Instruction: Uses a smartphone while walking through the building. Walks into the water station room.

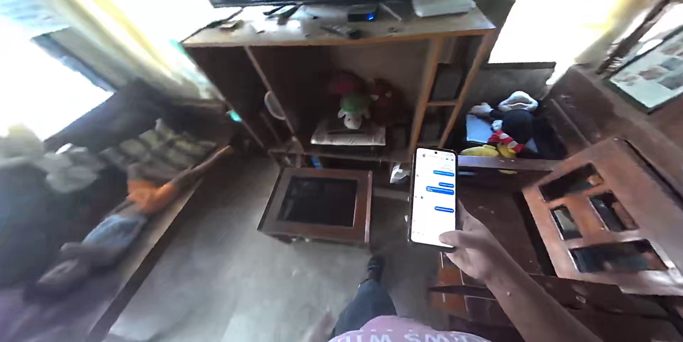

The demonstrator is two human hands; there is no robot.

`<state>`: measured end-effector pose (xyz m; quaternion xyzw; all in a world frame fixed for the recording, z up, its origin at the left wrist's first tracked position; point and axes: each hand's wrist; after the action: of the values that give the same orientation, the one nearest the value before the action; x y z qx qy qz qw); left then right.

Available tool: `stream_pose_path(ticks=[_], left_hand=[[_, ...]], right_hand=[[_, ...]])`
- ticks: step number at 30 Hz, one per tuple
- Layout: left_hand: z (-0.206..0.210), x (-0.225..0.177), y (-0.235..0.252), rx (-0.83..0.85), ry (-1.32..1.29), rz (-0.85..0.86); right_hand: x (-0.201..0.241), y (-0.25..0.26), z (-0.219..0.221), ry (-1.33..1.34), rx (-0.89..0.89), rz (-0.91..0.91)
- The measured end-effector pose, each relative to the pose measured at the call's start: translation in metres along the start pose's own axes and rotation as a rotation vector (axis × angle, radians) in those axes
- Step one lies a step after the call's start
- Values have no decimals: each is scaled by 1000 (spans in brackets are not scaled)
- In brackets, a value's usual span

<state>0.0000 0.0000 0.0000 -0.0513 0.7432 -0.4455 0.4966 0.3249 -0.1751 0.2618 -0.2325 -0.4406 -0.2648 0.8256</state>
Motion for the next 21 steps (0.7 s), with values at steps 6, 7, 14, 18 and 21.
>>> stream_pose_path(ticks=[6,7,14,18,21], left_hand=[[-39,-154,-84,185,-227,316],[-43,-168,-99,237,-233,395],[-126,-152,-169,409,-461,531],[-226,-94,-174,314,-670,490],[-310,-57,-179,190,-807,464]], right_hand=[[-49,-13,77,-54,260,101],[-59,-16,93,-64,283,138],[-158,-51,238,-515,157,345],[-249,-66,321,-658,329,254],[-313,-87,398,-672,522,261]])
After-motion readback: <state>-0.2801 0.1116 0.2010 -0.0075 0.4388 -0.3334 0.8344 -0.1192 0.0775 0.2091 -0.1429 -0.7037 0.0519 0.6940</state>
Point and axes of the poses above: each hand's wrist, its own y-axis towards the middle knuckle, its own z-axis out of the palm, x = y × z, and after that the axes turned 9 degrees about -y, right-handed
